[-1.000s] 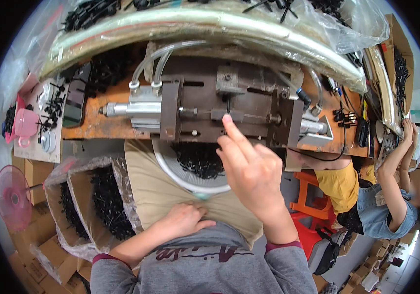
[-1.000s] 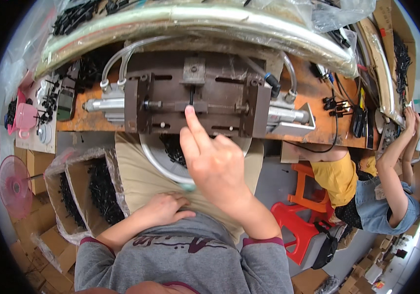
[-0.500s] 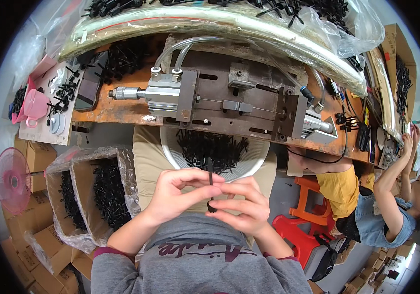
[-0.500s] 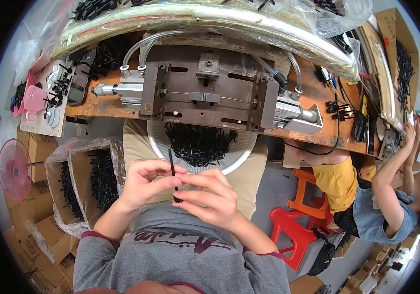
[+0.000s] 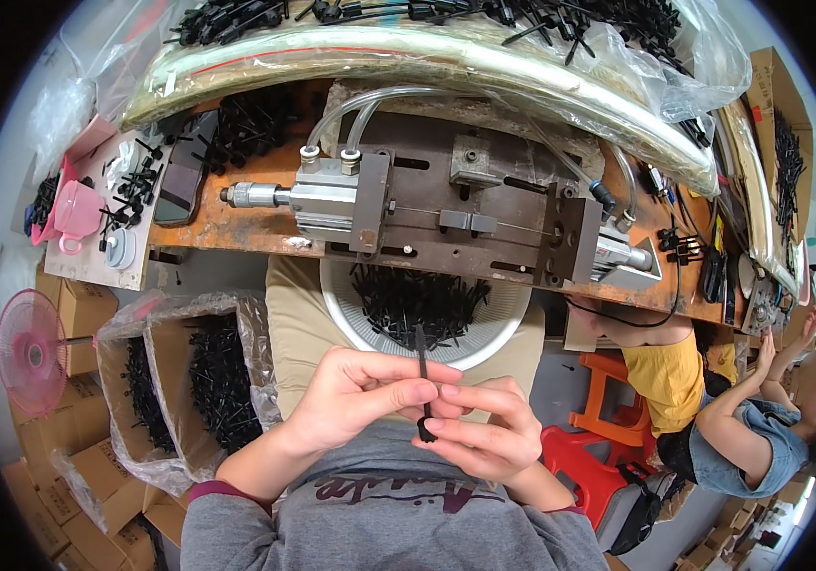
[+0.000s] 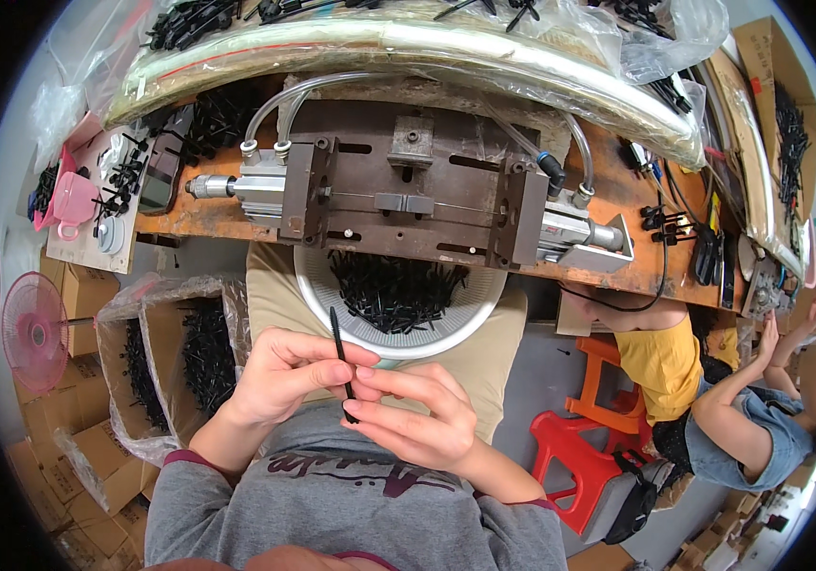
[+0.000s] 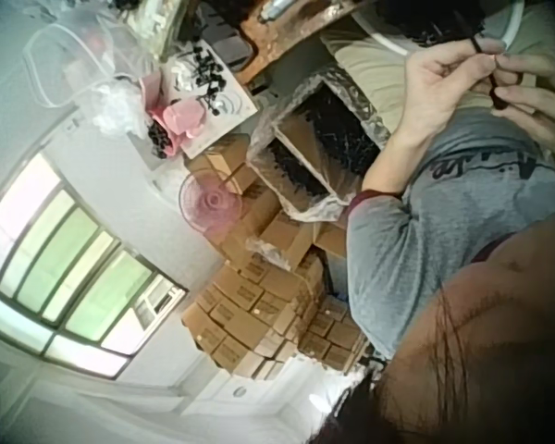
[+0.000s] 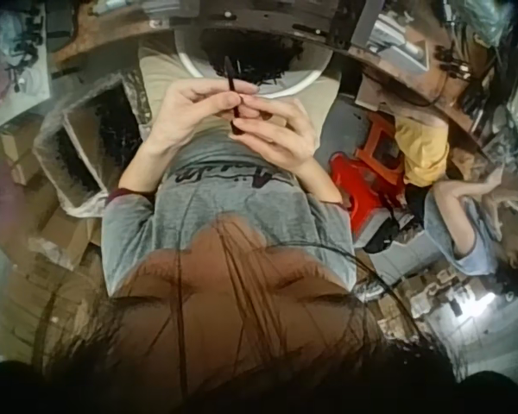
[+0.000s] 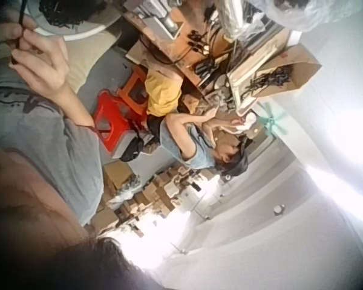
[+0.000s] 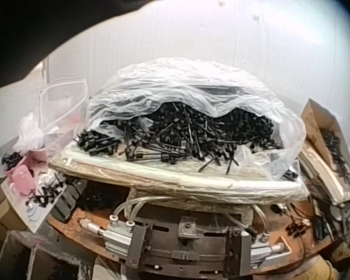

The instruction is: Assembling small plastic components and wires using a pneumatic clamping or heat-sealing machine at a workbench.

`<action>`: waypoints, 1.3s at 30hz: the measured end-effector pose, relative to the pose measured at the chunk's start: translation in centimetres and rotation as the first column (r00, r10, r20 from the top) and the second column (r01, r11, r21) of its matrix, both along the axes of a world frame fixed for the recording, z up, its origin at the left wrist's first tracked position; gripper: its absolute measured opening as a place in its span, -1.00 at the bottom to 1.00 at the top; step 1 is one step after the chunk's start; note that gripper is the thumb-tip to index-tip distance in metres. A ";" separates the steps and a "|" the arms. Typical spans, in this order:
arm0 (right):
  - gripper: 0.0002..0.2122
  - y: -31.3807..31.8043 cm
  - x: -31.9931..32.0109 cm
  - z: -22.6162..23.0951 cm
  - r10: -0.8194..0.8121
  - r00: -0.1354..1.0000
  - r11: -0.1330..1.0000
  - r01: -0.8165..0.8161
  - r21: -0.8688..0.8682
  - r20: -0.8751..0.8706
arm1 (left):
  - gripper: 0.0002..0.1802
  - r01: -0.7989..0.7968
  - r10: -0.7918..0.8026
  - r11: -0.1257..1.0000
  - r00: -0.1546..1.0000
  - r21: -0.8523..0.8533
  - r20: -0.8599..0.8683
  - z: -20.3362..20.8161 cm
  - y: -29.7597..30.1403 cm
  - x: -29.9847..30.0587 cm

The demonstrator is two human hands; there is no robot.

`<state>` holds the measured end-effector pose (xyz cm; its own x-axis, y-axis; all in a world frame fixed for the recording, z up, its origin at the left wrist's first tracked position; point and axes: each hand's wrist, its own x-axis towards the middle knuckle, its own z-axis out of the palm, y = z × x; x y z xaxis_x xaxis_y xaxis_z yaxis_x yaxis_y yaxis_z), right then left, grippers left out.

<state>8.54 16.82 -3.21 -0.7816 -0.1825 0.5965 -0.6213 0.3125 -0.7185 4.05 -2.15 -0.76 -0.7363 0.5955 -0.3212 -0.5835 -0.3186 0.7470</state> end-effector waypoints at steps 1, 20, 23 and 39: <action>-0.62 0.0 0.0 0.1 0.004 1.000 1.000 -0.004 -0.003 0.002 | -0.71 -0.002 0.002 1.000 1.000 0.009 0.017 0.0 0.0 0.0; -0.65 -0.7 -0.1 -0.7 0.040 0.997 0.995 -0.034 -0.092 0.066 | -0.82 -0.105 0.106 0.994 0.993 0.042 -0.046 -0.9 -0.1 0.2; -0.65 -0.8 -0.2 -0.7 0.043 0.996 0.995 -0.036 -0.095 0.076 | -0.84 -0.143 0.147 0.987 0.987 0.071 -0.059 -0.8 0.0 0.3; -0.64 -0.9 -0.5 -0.8 0.098 0.992 0.983 -0.084 -0.163 0.079 | -0.89 -0.205 0.207 0.978 0.972 0.031 -0.109 -0.8 -0.2 0.6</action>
<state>8.01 15.88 -4.02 -0.8161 -0.1635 0.5543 -0.5751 0.1350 -0.8069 4.62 -2.35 -1.57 -0.8741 0.4327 -0.2208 -0.4180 -0.4384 0.7957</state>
